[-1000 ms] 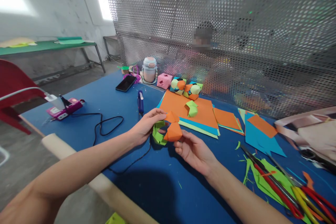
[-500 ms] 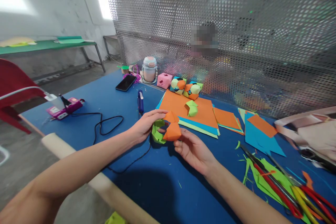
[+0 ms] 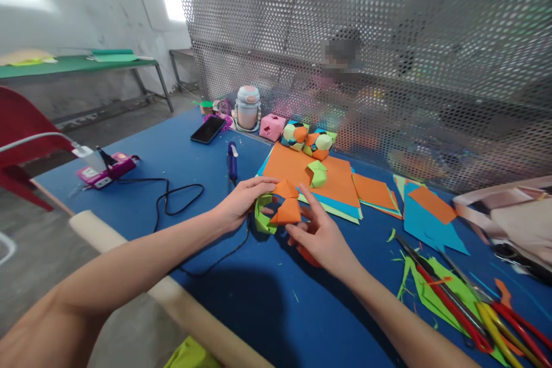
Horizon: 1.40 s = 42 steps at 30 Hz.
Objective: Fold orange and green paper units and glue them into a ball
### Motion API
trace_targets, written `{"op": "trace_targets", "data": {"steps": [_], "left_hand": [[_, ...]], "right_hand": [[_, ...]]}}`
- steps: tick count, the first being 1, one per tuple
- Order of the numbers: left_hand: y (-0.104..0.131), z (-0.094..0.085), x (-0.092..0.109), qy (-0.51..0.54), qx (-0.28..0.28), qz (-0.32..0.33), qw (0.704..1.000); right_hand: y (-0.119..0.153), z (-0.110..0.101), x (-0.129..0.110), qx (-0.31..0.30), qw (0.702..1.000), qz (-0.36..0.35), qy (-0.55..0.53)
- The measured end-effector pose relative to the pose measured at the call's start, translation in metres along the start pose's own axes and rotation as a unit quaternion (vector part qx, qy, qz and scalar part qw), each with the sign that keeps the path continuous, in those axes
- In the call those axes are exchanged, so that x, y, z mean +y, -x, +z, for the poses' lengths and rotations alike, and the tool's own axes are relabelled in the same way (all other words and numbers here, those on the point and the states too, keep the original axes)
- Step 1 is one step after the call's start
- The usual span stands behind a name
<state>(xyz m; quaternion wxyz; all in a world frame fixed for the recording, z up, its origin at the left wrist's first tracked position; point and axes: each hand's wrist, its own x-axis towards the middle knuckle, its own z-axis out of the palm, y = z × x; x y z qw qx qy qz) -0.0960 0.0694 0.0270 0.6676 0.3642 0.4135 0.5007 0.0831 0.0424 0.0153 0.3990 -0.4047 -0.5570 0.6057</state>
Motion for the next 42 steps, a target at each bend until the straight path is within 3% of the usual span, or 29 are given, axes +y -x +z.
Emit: {"op": "trace_targets", "data": {"steps": [5,9,16,24,30,33,37,40,42], "left_hand": [[-0.001,-0.001,-0.002,-0.02,-0.006,0.006,1.0],[-0.002,-0.002,-0.004,-0.04,-0.01,0.001,0.999],[0.003,0.001,-0.003,-0.112,-0.024,-0.009,0.993],[0.008,0.008,-0.006,-0.219,-0.052,-0.011,0.974],[0.025,0.013,-0.009,-0.192,-0.091,-0.055,0.976],[0.031,0.004,-0.01,-0.206,-0.126,-0.057,0.969],[0.03,-0.023,-0.007,-0.235,-0.204,-0.036,0.95],[0.028,-0.043,-0.001,-0.273,-0.311,-0.035,0.91],[0.029,-0.052,0.002,-0.311,-0.349,-0.026,0.884]], "right_hand": [[0.002,-0.004,0.002,0.022,0.992,-0.048,0.118],[0.0,-0.009,0.005,0.051,0.959,-0.154,0.23],[-0.004,-0.017,0.013,-0.009,0.903,-0.22,0.368],[0.014,-0.014,0.009,0.005,0.874,-0.206,0.44],[0.05,-0.014,0.009,0.01,0.87,-0.165,0.465],[0.06,-0.011,0.012,0.011,0.867,-0.155,0.473],[0.062,-0.008,0.016,0.01,0.858,-0.159,0.488],[0.06,-0.006,0.02,0.014,0.855,-0.157,0.495],[0.058,-0.006,0.023,0.023,0.858,-0.154,0.49]]}}
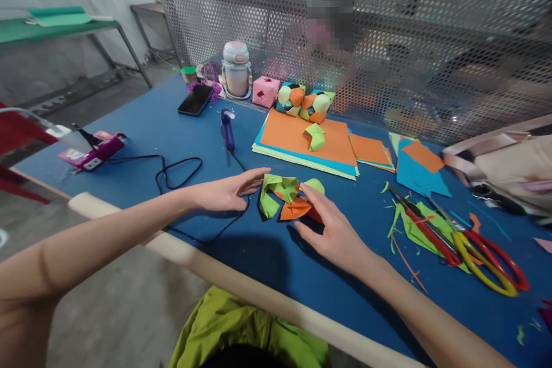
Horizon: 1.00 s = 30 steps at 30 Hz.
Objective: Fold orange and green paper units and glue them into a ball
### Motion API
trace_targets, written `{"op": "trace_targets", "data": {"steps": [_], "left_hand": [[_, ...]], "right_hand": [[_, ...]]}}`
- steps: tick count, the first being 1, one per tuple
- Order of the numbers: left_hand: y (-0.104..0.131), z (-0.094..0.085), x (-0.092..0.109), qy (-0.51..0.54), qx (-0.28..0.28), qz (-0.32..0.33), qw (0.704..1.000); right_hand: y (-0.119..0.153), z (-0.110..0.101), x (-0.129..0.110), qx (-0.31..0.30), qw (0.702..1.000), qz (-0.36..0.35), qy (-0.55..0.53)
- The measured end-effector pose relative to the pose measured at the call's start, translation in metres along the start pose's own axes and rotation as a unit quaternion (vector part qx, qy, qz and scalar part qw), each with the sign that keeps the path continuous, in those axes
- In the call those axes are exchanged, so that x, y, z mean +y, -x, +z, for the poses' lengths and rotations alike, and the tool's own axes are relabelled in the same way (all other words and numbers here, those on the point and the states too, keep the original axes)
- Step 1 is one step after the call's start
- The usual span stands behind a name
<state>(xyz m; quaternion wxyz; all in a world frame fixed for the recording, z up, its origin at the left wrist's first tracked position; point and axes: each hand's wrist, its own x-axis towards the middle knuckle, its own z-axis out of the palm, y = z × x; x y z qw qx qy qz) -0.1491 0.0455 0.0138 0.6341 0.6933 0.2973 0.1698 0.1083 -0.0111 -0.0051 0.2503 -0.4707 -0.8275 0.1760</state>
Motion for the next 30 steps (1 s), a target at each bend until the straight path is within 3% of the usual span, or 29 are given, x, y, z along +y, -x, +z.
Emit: {"op": "trace_targets", "data": {"steps": [4,10,13,17,25,30], "left_hand": [[0.006,0.002,0.0,-0.1,0.0,-0.007,0.995],[-0.001,0.018,0.001,-0.185,0.105,0.001,0.977],[-0.006,0.021,-0.002,-0.175,0.139,0.012,0.975],[-0.01,0.019,-0.004,-0.147,0.148,0.033,0.977],[-0.021,0.028,0.0,-0.239,0.168,0.048,0.955],[-0.028,0.035,-0.002,-0.253,0.163,0.062,0.952]], "right_hand": [[-0.002,0.005,0.003,0.006,1.0,0.01,-0.025],[-0.004,0.012,0.005,0.03,0.999,0.027,-0.029],[-0.005,0.014,0.005,0.045,0.999,0.01,-0.007],[-0.005,0.017,0.004,0.048,0.998,-0.029,0.022],[-0.009,0.01,0.002,0.036,0.984,-0.116,0.13],[-0.01,0.007,-0.003,0.042,0.974,-0.13,0.179]]}}
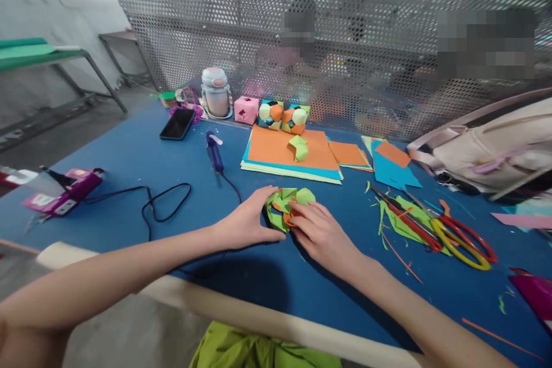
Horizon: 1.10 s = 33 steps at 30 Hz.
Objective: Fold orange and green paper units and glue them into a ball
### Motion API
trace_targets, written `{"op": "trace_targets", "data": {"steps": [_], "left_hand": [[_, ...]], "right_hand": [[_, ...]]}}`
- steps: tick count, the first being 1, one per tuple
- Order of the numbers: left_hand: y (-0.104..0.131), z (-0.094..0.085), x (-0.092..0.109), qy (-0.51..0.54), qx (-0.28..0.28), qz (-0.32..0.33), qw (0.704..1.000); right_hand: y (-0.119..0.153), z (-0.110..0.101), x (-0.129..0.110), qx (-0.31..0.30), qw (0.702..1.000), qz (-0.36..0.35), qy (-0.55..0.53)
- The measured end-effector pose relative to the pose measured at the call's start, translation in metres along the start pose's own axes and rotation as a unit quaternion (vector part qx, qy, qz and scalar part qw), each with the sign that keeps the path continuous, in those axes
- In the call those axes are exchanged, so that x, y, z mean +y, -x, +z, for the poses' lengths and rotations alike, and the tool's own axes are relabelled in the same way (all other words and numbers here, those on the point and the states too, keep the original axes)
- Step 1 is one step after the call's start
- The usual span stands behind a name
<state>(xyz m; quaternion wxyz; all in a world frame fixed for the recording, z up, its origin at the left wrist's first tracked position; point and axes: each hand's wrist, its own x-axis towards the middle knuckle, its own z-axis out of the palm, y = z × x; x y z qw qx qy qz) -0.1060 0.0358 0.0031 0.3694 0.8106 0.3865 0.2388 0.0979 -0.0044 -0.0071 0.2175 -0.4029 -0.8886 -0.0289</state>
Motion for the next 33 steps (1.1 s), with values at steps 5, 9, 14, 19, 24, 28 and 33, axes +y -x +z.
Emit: {"op": "trace_targets", "data": {"steps": [5,9,14,19,24,28,33], "left_hand": [[-0.005,0.002,-0.002,0.015,0.027,-0.005,1.0],[-0.01,-0.003,-0.004,0.016,0.039,-0.021,0.999],[-0.016,-0.021,-0.011,0.037,0.066,-0.055,0.996],[-0.021,-0.044,-0.015,0.124,0.124,-0.07,0.982],[-0.023,-0.048,-0.017,0.143,0.109,-0.087,0.98],[-0.024,-0.045,-0.014,0.052,0.083,-0.094,0.991],[-0.029,-0.038,-0.006,-0.079,0.083,-0.002,0.993]], "right_hand": [[-0.002,0.002,-0.005,0.017,1.0,0.011,0.017],[-0.002,-0.002,-0.003,0.025,0.999,0.018,0.032],[0.001,-0.008,0.004,0.03,0.997,0.044,0.047],[0.003,-0.017,-0.005,0.007,0.999,0.023,0.044],[-0.007,-0.034,0.003,0.009,0.999,0.036,-0.027],[-0.036,-0.027,0.056,0.033,0.989,0.141,-0.035],[-0.084,0.008,0.131,0.018,0.974,0.222,-0.047]]}}
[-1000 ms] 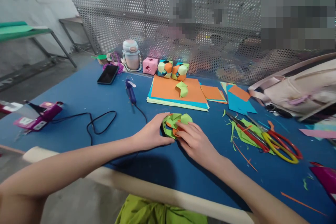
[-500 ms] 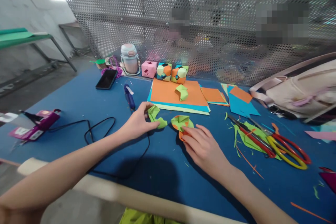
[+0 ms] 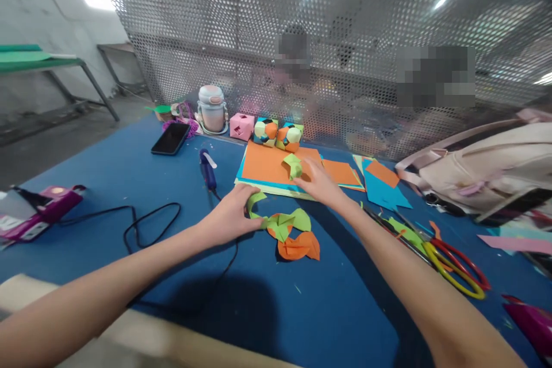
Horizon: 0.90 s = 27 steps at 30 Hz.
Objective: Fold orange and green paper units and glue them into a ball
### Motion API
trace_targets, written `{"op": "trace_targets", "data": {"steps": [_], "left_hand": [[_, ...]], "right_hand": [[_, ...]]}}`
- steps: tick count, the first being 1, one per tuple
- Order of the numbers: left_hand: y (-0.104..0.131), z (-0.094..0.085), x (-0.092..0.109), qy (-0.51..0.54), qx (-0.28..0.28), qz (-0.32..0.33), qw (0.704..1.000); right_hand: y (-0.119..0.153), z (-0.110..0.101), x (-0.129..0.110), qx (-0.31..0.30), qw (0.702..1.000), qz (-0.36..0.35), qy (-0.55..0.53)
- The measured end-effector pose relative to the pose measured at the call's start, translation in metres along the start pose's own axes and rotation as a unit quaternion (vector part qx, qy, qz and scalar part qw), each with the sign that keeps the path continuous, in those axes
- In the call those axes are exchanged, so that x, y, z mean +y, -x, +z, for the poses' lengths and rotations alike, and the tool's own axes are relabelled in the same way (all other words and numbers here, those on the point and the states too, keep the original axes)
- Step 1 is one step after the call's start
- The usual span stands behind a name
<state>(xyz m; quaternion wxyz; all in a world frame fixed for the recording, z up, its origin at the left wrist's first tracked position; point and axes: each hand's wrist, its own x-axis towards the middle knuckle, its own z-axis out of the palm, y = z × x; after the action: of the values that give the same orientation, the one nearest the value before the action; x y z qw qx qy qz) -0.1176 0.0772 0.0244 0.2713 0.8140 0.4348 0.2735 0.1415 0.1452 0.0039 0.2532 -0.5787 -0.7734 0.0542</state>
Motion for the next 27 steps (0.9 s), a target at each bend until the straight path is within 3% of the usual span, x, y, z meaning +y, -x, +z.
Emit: {"op": "trace_targets", "data": {"steps": [6,11,16,21,25,27], "left_hand": [[-0.003,0.011,-0.007,0.013,-0.009,0.015,1.0],[-0.004,0.011,-0.02,0.06,-0.031,0.003,0.998],[-0.004,0.011,-0.028,0.091,-0.027,-0.028,0.995],[-0.003,0.004,-0.027,0.201,0.016,-0.079,0.976],[0.003,-0.003,-0.015,0.208,0.041,-0.035,0.977],[0.009,-0.004,-0.006,0.188,0.039,0.002,0.981]], "right_hand": [[-0.046,0.034,0.017,0.001,0.999,0.033,-0.01],[-0.05,0.047,0.018,0.024,0.997,0.054,-0.042],[-0.046,0.044,0.018,0.068,0.989,0.078,-0.106],[-0.018,0.024,-0.003,0.075,0.973,0.086,-0.201],[0.029,-0.001,-0.04,0.036,0.932,0.085,-0.35],[0.053,-0.013,-0.058,0.044,0.935,0.081,-0.343]]}}
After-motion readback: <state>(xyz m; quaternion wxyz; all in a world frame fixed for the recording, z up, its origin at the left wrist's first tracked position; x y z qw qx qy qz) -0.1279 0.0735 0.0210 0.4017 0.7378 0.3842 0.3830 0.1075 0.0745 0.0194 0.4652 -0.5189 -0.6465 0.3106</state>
